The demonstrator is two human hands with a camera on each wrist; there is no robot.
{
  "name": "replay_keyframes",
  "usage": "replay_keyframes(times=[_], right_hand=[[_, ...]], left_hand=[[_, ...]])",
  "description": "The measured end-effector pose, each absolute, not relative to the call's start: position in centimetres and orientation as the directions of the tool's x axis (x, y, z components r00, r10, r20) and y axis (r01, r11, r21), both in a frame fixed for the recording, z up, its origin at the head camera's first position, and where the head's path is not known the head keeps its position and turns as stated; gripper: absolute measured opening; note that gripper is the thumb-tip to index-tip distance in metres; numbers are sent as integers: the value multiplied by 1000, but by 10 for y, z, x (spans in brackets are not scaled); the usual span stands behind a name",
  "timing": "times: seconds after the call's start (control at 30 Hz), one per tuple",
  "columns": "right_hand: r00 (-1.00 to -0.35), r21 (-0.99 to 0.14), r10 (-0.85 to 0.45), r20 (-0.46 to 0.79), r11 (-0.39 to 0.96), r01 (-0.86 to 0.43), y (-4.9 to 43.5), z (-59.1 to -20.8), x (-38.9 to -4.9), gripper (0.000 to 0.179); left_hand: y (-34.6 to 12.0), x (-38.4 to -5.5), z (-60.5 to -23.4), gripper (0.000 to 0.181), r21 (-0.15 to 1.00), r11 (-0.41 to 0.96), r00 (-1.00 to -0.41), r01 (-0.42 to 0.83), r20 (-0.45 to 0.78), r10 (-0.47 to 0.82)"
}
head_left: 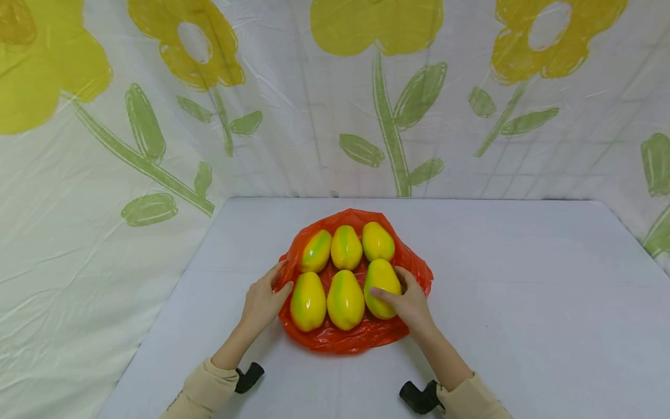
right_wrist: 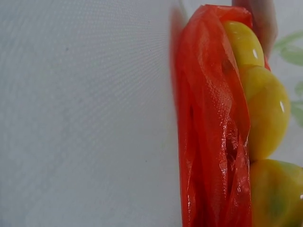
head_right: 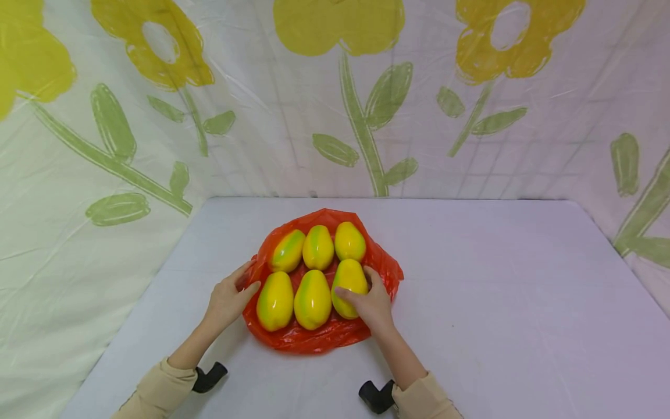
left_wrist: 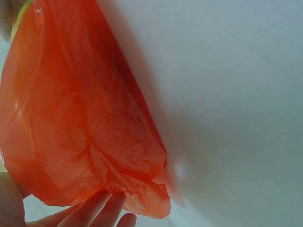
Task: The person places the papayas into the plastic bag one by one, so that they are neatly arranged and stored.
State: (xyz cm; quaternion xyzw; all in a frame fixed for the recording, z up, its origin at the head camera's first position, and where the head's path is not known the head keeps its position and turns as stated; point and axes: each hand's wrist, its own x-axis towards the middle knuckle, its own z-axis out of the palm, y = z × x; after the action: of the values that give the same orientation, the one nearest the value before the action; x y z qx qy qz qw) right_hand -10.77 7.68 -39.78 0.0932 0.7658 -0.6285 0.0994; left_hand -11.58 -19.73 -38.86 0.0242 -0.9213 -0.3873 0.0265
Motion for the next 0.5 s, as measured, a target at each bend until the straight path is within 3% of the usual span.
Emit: replay_keyframes(times=[0.5], right_hand=[[-958,-927,-7,-286,255,275,78,-399,-110,87]], left_hand=[[-198,-114,-389,53,716,698,-997,-22,35,-67]])
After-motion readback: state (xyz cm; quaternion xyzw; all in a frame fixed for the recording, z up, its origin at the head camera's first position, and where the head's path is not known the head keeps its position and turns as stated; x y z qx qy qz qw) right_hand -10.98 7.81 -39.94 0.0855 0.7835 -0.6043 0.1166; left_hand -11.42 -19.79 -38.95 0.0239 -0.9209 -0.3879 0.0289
